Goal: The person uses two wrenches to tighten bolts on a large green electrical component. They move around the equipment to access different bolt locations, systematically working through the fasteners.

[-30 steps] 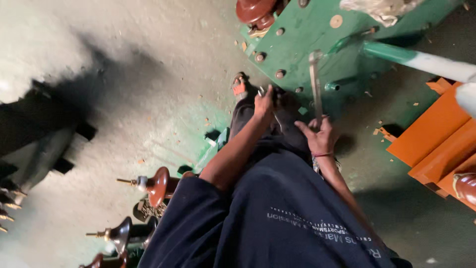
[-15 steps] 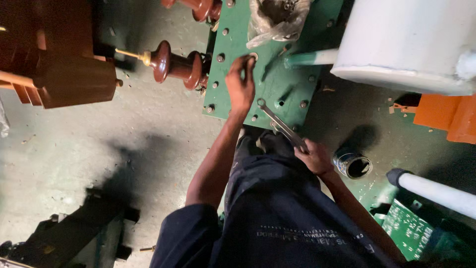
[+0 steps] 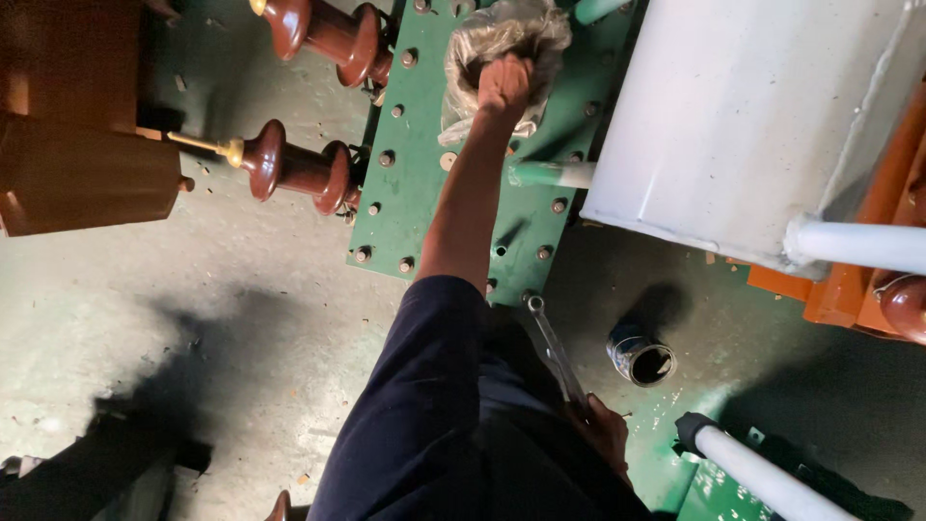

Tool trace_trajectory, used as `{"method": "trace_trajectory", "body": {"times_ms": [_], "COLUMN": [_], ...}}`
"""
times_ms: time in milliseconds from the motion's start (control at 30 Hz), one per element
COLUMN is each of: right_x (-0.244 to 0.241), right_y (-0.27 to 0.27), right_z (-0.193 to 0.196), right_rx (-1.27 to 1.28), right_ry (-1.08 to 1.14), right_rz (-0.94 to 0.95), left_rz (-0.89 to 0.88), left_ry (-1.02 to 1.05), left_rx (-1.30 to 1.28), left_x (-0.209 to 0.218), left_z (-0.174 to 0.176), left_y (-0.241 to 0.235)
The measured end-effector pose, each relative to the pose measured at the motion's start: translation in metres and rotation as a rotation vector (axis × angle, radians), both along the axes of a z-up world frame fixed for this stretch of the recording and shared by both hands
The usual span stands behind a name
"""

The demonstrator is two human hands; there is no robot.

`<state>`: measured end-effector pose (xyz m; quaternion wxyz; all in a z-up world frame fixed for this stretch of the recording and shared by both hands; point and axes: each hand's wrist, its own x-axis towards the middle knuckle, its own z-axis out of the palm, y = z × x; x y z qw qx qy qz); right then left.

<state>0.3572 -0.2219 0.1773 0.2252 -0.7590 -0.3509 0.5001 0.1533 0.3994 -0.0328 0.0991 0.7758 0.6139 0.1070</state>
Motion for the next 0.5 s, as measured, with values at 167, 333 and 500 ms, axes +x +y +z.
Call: {"method": "trace_trajectory", "body": {"times_ms": [167,333,500], "right_x": [-0.020,-0.039,-0.055], "right_y": [0.041,0.090,0.099], "right_z": [0.032,0.079,0.090], "right_rx": [-0.181,-0.256,-0.202], "right_ry": [-0.358,-0.331,-0.371], "right_rz": [0.279,0.250,0.265], "left_rz": [-0.011,-0.003,-0.055], "left_ry": [0.060,-0.095,0.011], "left_rx": [0.086,0.211,0.032], "left_x": [0.000,-0.007,0.007], "left_z": [0.027,0.038,0.036], "left_y": [-0.003,-0.012,0.002]}}
